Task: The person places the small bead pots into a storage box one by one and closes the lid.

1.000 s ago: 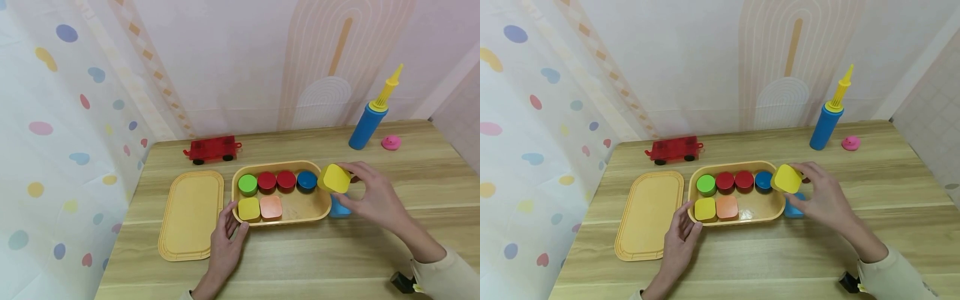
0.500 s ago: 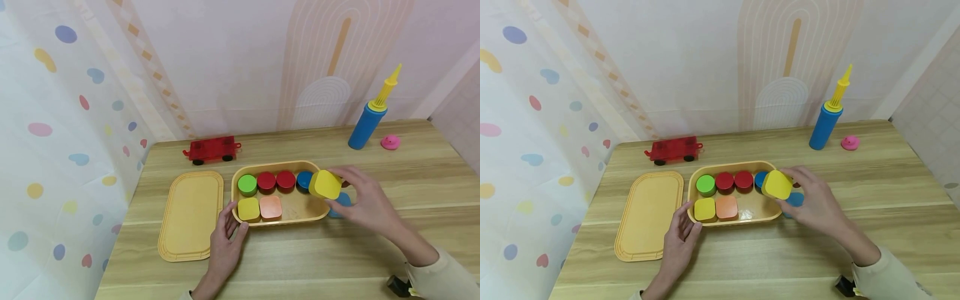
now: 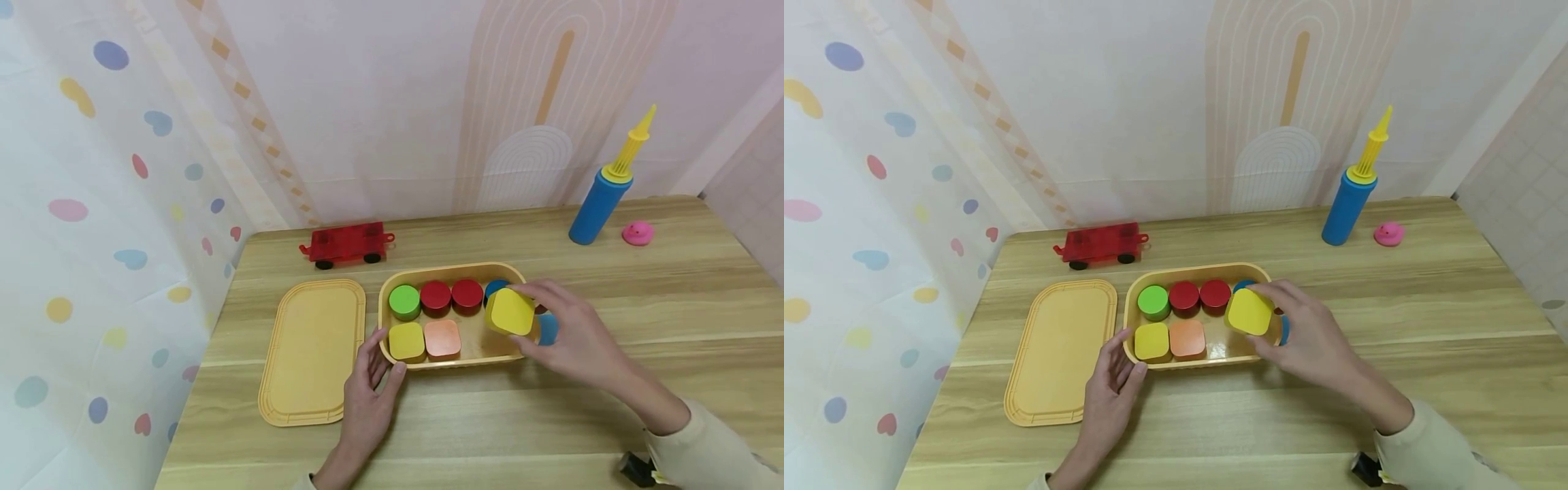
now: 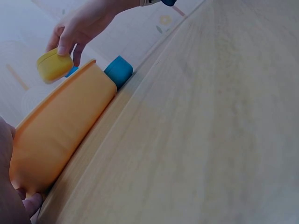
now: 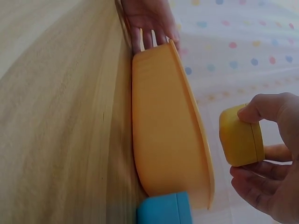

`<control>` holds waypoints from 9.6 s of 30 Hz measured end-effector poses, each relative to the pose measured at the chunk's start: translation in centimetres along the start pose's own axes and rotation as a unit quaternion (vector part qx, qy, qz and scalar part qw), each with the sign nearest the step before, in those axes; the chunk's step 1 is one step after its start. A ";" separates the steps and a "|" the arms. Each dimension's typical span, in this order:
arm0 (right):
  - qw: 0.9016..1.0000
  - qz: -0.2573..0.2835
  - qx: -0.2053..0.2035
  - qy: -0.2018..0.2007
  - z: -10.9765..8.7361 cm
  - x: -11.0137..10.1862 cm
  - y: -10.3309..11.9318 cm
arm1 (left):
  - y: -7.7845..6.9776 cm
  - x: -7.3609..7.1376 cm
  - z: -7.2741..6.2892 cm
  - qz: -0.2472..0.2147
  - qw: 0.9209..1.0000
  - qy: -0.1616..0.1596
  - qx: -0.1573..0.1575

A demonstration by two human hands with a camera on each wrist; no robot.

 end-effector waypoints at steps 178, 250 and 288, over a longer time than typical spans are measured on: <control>0.984 -0.066 0.050 0.160 -3.6 -2.2 -7.6 | -0.1 0.2 0.1 0.000 1.000 0.000 0.003; 0.968 -0.133 0.016 0.211 3.6 -0.2 -1.2 | 0.0 -0.1 0.1 0.003 1.000 -0.004 0.002; 0.975 -0.114 0.066 0.182 3.5 1.3 -1.5 | 0.0 0.0 0.1 0.004 1.000 -0.002 0.026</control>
Point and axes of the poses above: each hand's wrist, its own z-axis towards the middle knuckle, its own x-axis out of the palm, y = z × x, the point moved 3 cm from there along z, towards the middle knuckle, and after that the axes turned 2 degrees about x, right-handed, at the moved point
